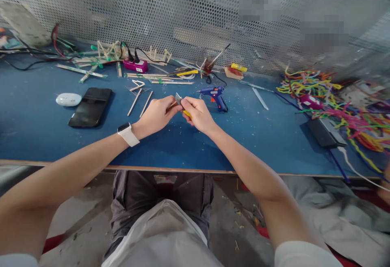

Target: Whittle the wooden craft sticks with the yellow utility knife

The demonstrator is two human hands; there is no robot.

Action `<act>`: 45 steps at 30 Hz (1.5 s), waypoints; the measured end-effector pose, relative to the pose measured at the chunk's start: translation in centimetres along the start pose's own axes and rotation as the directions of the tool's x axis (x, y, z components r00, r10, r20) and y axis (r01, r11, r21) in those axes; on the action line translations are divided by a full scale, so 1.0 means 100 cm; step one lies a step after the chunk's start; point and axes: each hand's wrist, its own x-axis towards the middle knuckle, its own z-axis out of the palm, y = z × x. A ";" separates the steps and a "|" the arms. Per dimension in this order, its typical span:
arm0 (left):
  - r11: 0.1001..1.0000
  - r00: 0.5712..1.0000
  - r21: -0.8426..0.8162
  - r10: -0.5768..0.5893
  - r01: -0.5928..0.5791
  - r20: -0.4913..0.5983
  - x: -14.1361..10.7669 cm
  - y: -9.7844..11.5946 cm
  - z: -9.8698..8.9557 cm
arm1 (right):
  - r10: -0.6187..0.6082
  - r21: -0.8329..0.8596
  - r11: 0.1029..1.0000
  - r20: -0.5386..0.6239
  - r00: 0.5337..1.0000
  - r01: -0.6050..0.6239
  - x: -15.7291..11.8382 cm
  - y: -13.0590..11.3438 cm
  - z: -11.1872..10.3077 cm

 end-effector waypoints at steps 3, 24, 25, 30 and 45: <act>1.000 1.000 0.015 -0.008 0.008 -0.014 -0.001 0.002 0.000 | -0.009 -0.035 0.999 -0.038 0.999 0.008 0.000 0.002 0.002; 0.999 0.999 -0.021 -0.034 0.034 -0.023 -0.003 0.008 -0.004 | -0.041 -0.075 0.997 -0.135 0.990 0.031 -0.004 -0.004 0.007; 0.999 0.999 -0.020 -0.033 0.032 -0.022 -0.003 0.007 -0.004 | -0.051 -0.100 0.994 -0.122 0.991 0.039 -0.004 -0.005 0.006; 0.999 0.999 -0.028 -0.031 0.031 -0.023 -0.002 0.005 -0.004 | -0.052 -0.183 0.982 -0.052 0.997 0.041 -0.005 -0.007 0.006; 0.993 1.000 -0.119 -0.020 0.023 0.023 -0.002 0.005 -0.006 | 0.044 -0.027 0.999 -0.010 0.999 -0.045 -0.002 -0.006 0.005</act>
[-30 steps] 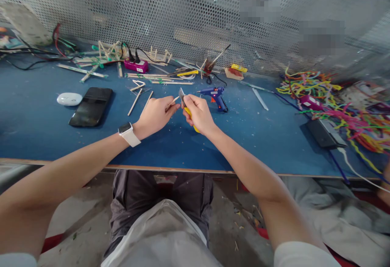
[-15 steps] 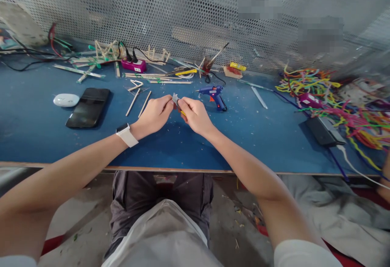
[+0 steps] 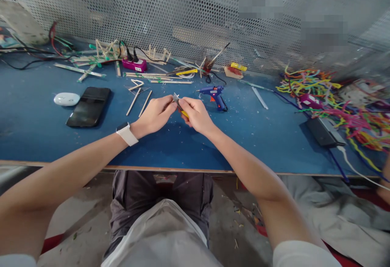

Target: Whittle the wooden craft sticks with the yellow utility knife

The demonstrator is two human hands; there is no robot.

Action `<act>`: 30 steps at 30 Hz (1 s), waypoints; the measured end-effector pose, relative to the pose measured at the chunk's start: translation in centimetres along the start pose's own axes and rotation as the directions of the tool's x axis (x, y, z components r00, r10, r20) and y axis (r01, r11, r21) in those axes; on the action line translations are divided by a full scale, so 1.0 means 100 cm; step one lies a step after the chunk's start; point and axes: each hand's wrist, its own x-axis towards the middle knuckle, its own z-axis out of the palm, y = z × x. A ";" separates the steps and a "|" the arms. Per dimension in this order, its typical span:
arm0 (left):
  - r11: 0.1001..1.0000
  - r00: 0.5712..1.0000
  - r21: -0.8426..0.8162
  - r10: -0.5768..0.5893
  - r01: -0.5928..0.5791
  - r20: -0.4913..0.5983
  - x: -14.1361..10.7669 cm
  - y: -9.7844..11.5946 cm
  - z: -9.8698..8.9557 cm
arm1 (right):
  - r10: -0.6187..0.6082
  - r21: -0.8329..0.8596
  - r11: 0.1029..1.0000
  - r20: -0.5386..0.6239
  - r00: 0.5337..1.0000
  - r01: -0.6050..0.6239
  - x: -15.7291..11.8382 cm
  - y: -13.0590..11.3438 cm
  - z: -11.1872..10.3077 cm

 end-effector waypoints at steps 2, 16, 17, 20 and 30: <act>1.000 1.000 0.022 -0.005 0.005 -0.005 0.000 0.001 0.000 | 0.004 0.027 1.000 0.000 1.000 -0.004 0.001 0.002 0.000; 0.999 1.000 0.045 -0.004 0.003 0.007 0.003 -0.001 0.001 | 0.051 0.083 0.995 -0.005 0.999 -0.051 0.003 0.005 -0.003; 0.999 1.000 0.049 -0.004 0.004 0.009 0.003 0.000 0.001 | 0.049 0.079 0.996 -0.008 0.999 -0.048 0.003 0.005 -0.002; 0.998 1.000 0.059 -0.013 0.012 0.011 0.003 0.001 0.000 | 0.028 0.064 0.998 -0.032 0.999 -0.026 0.003 0.006 -0.002; 0.997 0.999 0.067 -0.031 0.032 -0.005 0.003 0.000 0.001 | -0.002 0.008 1.000 -0.087 0.996 0.003 0.002 0.008 0.001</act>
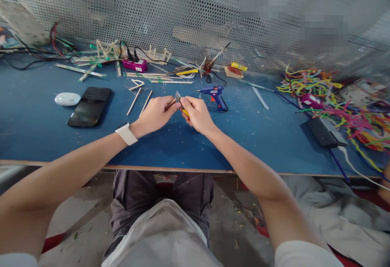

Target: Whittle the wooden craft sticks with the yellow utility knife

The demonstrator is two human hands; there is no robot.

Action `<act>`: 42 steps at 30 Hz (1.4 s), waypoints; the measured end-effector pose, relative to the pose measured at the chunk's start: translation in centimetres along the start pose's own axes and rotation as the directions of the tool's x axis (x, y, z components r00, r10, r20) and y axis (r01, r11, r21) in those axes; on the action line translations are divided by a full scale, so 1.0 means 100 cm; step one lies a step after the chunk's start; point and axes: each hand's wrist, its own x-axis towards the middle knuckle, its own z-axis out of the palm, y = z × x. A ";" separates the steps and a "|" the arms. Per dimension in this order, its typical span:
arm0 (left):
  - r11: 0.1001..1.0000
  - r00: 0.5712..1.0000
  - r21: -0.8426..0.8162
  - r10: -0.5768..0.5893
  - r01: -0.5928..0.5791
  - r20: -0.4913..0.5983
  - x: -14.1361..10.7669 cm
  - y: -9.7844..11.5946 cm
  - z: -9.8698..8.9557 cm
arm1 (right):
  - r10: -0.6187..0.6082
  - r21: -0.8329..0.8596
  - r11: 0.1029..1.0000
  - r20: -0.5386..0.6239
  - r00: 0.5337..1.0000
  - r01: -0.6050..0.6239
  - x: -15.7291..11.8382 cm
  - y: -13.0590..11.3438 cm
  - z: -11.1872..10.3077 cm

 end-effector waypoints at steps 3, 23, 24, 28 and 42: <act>1.000 1.000 -0.024 -0.007 0.007 -0.017 0.000 0.000 0.000 | 0.011 0.032 0.999 -0.021 1.000 -0.010 0.000 -0.004 -0.001; 0.890 0.970 -0.446 0.021 0.091 0.241 -0.001 0.001 -0.004 | -0.052 -0.029 0.998 0.133 0.990 0.056 -0.001 -0.008 -0.008; 0.888 0.967 -0.450 0.020 0.100 0.255 -0.001 0.001 -0.005 | -0.044 -0.027 0.998 0.147 0.988 0.049 -0.001 -0.008 -0.009; 0.874 0.948 -0.462 0.002 0.153 0.317 -0.001 0.000 -0.006 | -0.042 -0.003 0.999 0.174 0.984 0.043 0.000 -0.008 -0.009; 0.902 0.947 -0.426 0.066 0.079 0.315 0.002 -0.006 -0.007 | -0.061 0.043 0.998 0.162 0.985 0.055 -0.002 -0.010 -0.007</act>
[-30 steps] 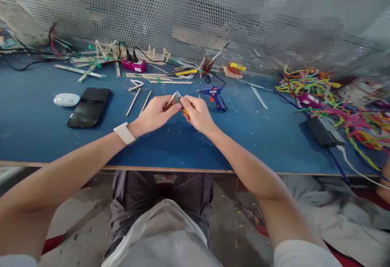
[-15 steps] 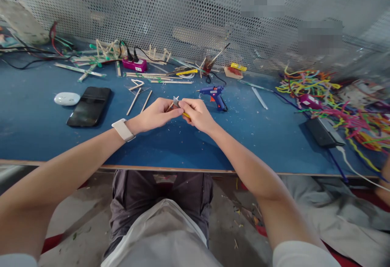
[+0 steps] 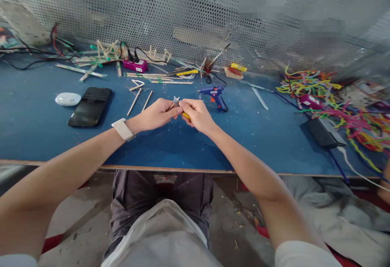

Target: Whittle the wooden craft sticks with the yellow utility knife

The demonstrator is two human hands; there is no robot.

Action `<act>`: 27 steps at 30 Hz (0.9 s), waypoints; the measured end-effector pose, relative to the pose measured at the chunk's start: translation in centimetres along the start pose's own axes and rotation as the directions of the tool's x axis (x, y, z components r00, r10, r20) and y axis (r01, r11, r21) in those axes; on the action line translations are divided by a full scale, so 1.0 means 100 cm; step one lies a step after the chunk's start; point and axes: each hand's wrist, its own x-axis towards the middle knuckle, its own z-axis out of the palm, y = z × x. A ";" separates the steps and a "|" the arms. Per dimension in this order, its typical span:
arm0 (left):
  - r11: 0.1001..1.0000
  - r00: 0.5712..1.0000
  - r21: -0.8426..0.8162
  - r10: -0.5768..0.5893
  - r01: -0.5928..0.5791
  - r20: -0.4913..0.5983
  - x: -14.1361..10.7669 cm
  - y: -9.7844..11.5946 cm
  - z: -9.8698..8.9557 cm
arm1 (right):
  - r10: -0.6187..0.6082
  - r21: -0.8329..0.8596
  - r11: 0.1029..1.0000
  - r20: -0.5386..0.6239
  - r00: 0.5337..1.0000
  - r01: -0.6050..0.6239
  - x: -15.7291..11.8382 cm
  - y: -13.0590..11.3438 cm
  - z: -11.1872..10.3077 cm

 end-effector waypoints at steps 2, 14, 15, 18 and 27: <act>0.997 0.999 0.059 0.048 -0.047 -0.019 0.001 -0.001 -0.001 | 0.002 -0.002 1.000 -0.007 1.000 -0.002 0.000 0.000 0.000; 0.948 0.986 0.289 0.157 -0.136 -0.051 0.006 -0.011 -0.004 | -0.001 -0.074 0.997 -0.065 0.998 -0.004 0.001 0.006 0.002; 0.945 0.987 0.305 0.145 -0.120 -0.061 0.006 -0.012 -0.003 | -0.005 -0.090 0.996 -0.074 0.997 -0.002 0.001 0.006 0.002; 0.937 0.991 0.346 0.097 -0.059 -0.092 0.006 -0.010 0.000 | -0.012 -0.125 0.992 -0.103 0.995 -0.001 0.001 0.006 0.003; 0.917 0.990 0.398 0.079 -0.026 -0.118 0.007 -0.010 0.003 | -0.016 -0.188 0.982 -0.063 0.998 0.004 0.001 0.004 -0.002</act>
